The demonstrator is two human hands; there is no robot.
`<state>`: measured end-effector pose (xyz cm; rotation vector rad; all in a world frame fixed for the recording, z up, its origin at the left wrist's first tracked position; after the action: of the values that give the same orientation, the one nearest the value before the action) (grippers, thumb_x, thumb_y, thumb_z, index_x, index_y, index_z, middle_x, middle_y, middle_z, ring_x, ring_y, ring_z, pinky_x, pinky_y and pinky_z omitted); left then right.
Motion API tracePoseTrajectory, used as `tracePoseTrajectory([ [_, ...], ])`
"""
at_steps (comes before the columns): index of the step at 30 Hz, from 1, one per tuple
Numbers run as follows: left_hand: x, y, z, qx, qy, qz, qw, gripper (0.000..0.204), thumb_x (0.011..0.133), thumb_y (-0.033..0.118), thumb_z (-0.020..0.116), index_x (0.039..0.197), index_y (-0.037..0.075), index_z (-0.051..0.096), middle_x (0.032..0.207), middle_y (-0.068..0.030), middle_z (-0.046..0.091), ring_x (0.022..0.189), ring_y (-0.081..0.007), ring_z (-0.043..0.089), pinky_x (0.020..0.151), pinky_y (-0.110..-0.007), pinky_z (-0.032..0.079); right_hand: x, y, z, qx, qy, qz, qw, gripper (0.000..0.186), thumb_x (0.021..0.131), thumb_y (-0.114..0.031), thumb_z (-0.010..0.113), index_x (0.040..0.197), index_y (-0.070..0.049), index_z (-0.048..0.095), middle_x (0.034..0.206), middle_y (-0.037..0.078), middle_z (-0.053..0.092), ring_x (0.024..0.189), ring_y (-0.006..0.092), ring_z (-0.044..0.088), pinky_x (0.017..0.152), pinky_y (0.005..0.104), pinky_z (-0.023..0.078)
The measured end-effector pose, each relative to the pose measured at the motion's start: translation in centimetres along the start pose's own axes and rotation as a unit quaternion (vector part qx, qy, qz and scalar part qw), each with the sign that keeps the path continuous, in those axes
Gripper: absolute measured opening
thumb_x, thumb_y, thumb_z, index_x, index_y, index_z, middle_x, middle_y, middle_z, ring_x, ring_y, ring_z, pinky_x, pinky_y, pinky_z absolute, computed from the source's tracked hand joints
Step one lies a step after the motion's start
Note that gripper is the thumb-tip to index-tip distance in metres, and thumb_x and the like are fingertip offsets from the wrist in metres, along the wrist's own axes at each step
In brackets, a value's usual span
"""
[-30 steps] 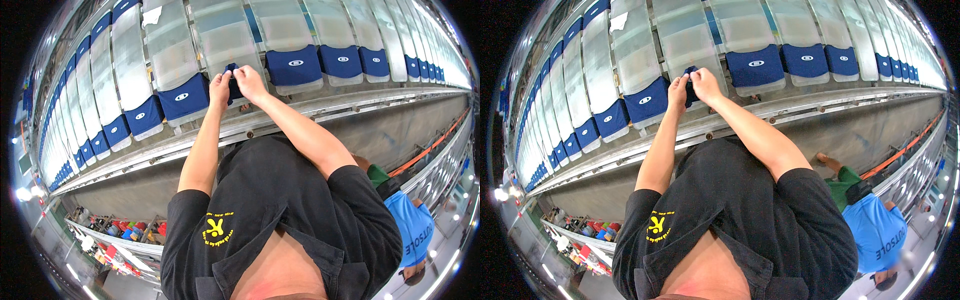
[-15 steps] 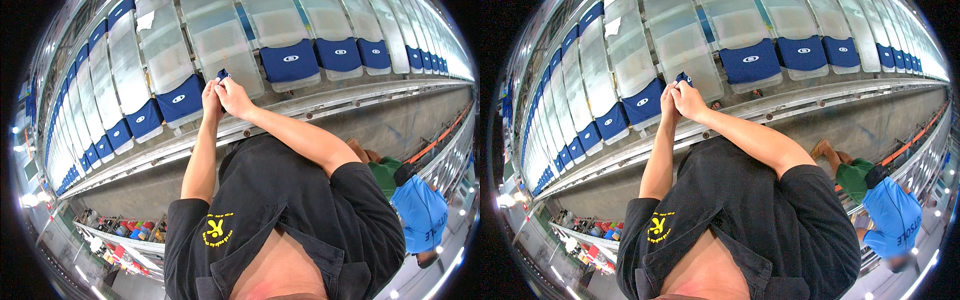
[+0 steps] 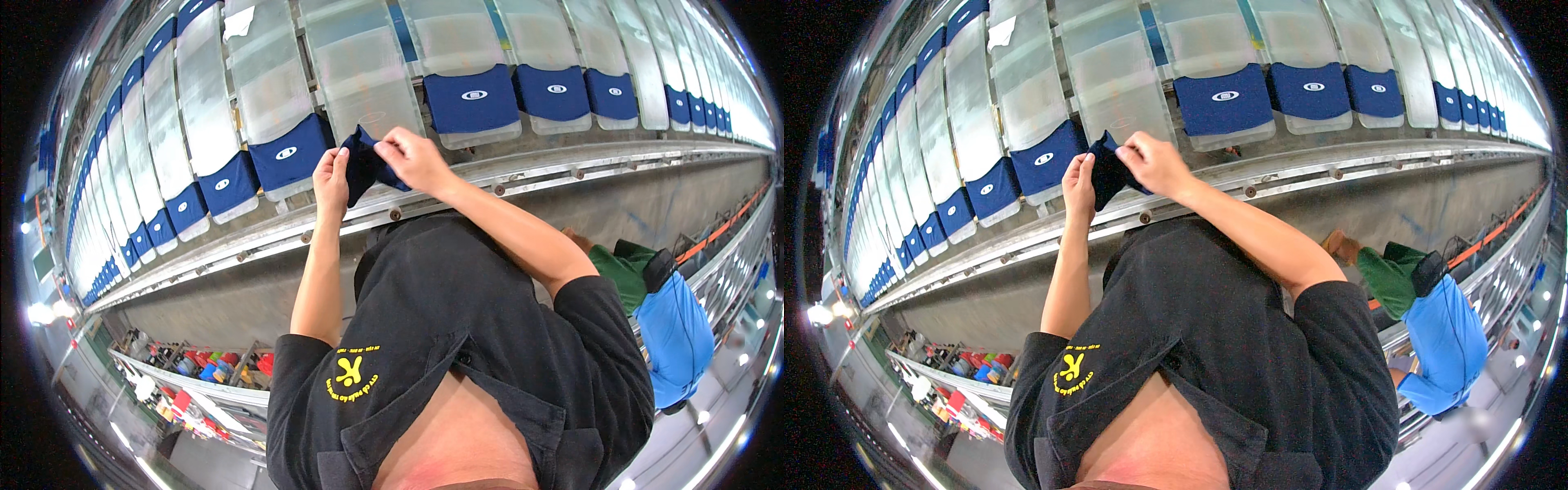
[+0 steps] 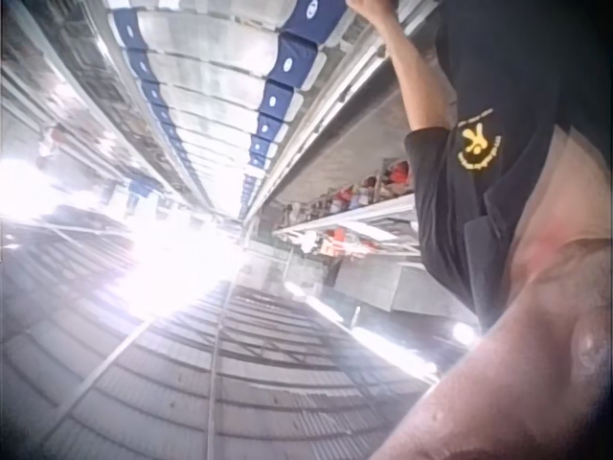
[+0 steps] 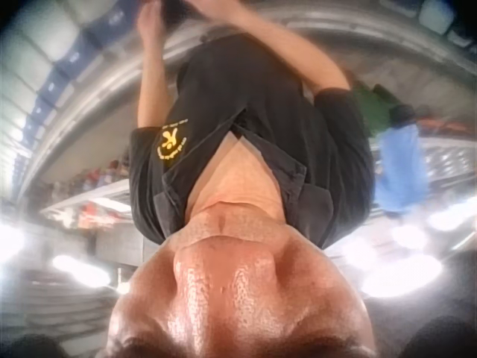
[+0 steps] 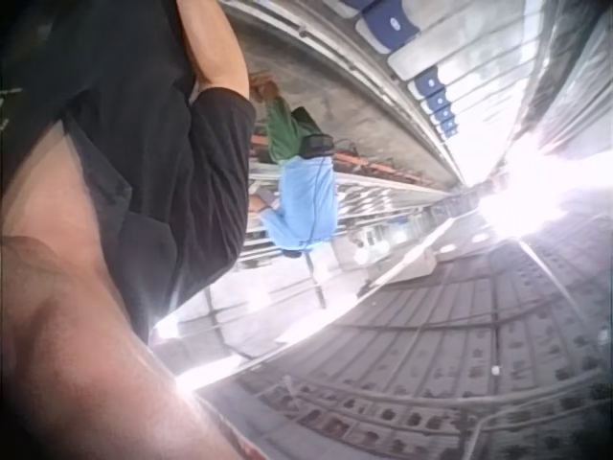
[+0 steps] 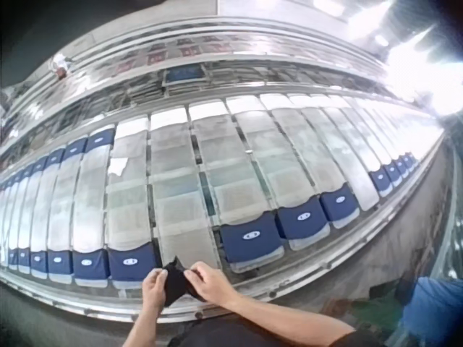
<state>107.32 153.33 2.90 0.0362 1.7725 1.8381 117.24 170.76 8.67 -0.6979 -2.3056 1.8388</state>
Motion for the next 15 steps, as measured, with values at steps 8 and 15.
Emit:
tracePoseTrajectory([
  [8, -3.4, 0.8, -3.1, 0.215, -0.056, -0.011, 0.975, 0.012, 0.090, 0.011, 0.071, 0.093, 0.004, 0.062, 0.076, 0.0070, 0.056, 0.070, -0.0021, 0.048, 0.063, -0.019, 0.038, -2.0, 3.8, -6.4, 0.001, -0.087, 0.064, 0.994, 0.019, 0.092, -0.015, 0.070, 0.101, 0.000, 0.062, 0.086, 0.001, 0.063, 0.078, 0.0071, 0.054, 0.070, 0.0255, 0.046],
  [15, -1.1, 0.2, -3.8, 0.257, -0.068, -0.004, 0.964, 0.017, 0.091, 0.012, 0.071, 0.100, 0.002, 0.061, 0.082, 0.0038, 0.059, 0.074, -0.0045, 0.052, 0.067, -0.022, 0.043, -0.1, 7.6, -7.1, -0.047, -0.104, 0.083, 0.990, 0.015, 0.092, -0.011, 0.069, 0.102, 0.000, 0.064, 0.082, 0.000, 0.063, 0.074, 0.0063, 0.054, 0.070, 0.0248, 0.047],
])
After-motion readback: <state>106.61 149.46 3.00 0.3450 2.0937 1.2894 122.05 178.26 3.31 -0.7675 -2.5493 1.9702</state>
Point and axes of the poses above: each hand's wrist, its own x-axis towards the middle knuckle, its own z-axis out of the palm, y = z × x, the point moved 4 cm from there along x, towards the middle knuckle
